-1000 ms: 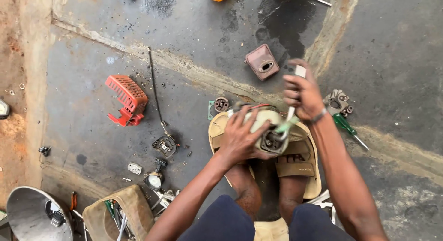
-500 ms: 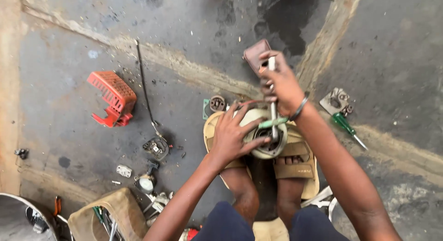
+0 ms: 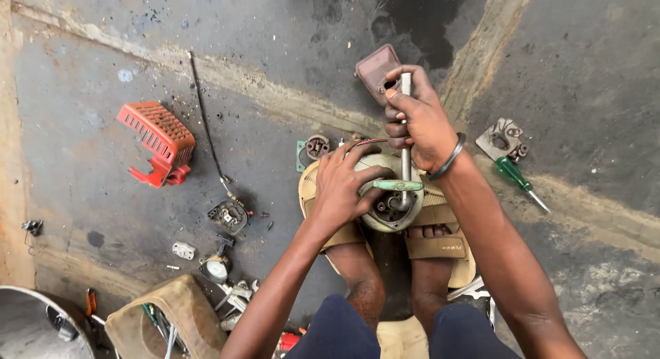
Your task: The person sits on the floor repairing a brush cutter engine. They hold the engine housing between their feet, use an L-shaped wrench to loosen the flywheel nut, and use a screwdriver on the engine while working on the disassembled machine.
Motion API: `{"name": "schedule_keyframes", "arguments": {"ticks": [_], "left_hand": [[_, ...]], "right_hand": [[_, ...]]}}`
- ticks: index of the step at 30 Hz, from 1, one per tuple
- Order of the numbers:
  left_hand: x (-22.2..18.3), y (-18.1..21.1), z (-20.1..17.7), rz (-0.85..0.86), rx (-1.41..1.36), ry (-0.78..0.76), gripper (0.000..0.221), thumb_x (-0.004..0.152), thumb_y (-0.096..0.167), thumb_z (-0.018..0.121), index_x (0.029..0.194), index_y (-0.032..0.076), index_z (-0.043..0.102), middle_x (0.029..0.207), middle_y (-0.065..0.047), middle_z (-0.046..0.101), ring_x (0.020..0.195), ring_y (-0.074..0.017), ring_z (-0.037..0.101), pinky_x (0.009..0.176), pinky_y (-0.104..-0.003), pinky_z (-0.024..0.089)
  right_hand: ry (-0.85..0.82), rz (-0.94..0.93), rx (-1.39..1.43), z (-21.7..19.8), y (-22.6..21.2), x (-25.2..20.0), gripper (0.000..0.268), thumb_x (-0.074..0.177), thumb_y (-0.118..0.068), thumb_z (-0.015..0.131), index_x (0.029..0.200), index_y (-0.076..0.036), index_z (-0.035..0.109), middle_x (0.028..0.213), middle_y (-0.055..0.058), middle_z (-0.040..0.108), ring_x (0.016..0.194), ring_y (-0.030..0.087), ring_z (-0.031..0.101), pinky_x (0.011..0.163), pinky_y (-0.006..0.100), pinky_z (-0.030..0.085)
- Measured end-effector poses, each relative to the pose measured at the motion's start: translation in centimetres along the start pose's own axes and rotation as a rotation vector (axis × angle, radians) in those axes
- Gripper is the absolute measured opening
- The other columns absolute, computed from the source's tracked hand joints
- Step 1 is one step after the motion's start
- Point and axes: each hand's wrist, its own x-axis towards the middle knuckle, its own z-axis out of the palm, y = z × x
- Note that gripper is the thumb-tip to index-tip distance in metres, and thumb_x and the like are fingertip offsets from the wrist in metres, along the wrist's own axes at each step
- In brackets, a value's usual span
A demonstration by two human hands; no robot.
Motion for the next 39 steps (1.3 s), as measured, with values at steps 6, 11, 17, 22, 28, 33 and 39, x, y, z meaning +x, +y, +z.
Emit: {"name": "schedule_keyframes", "arguments": {"ticks": [6,11,17,22,28,33,39], "left_hand": [[-0.7,-0.4,1.0,0.028,-0.02,0.087,0.035,0.071,0.022,0.086,0.104,0.031,0.079,0.136,0.0,0.063,0.132,-0.0322,0.051,0.096,-0.046,0.04],[-0.4,0.2,0.1,0.028,-0.014,0.053,0.038,0.065,0.021,0.085,0.102,0.03,0.08,0.133,-0.002,0.063,0.129,-0.031,0.053,0.095,-0.046,0.04],[-0.3,0.1,0.0,0.06,-0.036,0.064,0.025,0.078,0.03,0.082,0.103,0.029,0.079,0.134,-0.004,0.064,0.13,-0.0307,0.054,0.095,-0.046,0.04],[-0.6,-0.6,0.5,0.09,0.024,0.063,0.024,0.085,0.039,0.078,0.106,0.027,0.078,0.137,-0.006,0.062,0.136,-0.0353,0.05,0.103,-0.048,0.038],[-0.7,-0.8,0.0,0.075,-0.024,0.021,0.023,0.089,0.035,0.074,0.112,0.031,0.078,0.14,-0.006,0.06,0.139,-0.035,0.048,0.107,-0.049,0.037],[-0.6,-0.8,0.3,0.055,-0.014,-0.005,0.026,0.088,0.037,0.075,0.114,0.033,0.076,0.141,-0.005,0.06,0.14,-0.0345,0.047,0.109,-0.05,0.036],[0.5,0.7,-0.8,0.145,0.159,-0.06,0.049,0.083,0.057,0.072,0.125,0.032,0.073,0.14,-0.014,0.056,0.139,-0.0431,0.041,0.11,-0.067,0.027]], "right_hand": [[0.102,-0.007,0.168,-2.8,1.4,1.4,0.017,0.105,-0.012,0.054,0.118,-0.021,0.048,0.072,-0.005,0.04,0.053,0.003,0.033,0.044,0.019,0.026],[0.007,-0.035,0.116,-1.4,-0.1,-0.7,0.017,0.104,-0.013,0.054,0.119,-0.019,0.049,0.071,-0.005,0.038,0.052,0.004,0.032,0.044,0.02,0.027],[-0.122,-0.004,0.163,-1.8,-2.0,-1.4,0.015,0.105,-0.015,0.056,0.12,-0.017,0.052,0.072,-0.007,0.037,0.054,0.003,0.031,0.047,0.019,0.028],[-0.115,-0.037,0.165,-1.7,-4.0,-3.6,0.015,0.106,-0.017,0.057,0.121,-0.016,0.053,0.072,-0.008,0.038,0.052,0.002,0.032,0.044,0.017,0.028],[0.069,-0.323,-0.006,-6.6,-4.4,-8.0,0.013,0.113,-0.018,0.053,0.125,-0.015,0.058,0.073,-0.009,0.038,0.055,0.004,0.034,0.044,0.019,0.031],[0.103,-0.445,0.056,-11.5,-2.4,-11.6,0.007,0.119,-0.017,0.052,0.119,-0.013,0.057,0.067,-0.008,0.037,0.051,0.003,0.033,0.047,0.021,0.03],[0.153,-0.255,0.246,-13.0,0.4,-10.6,0.009,0.115,-0.019,0.057,0.119,-0.011,0.057,0.073,-0.006,0.042,0.058,0.003,0.038,0.049,0.019,0.035]]}}
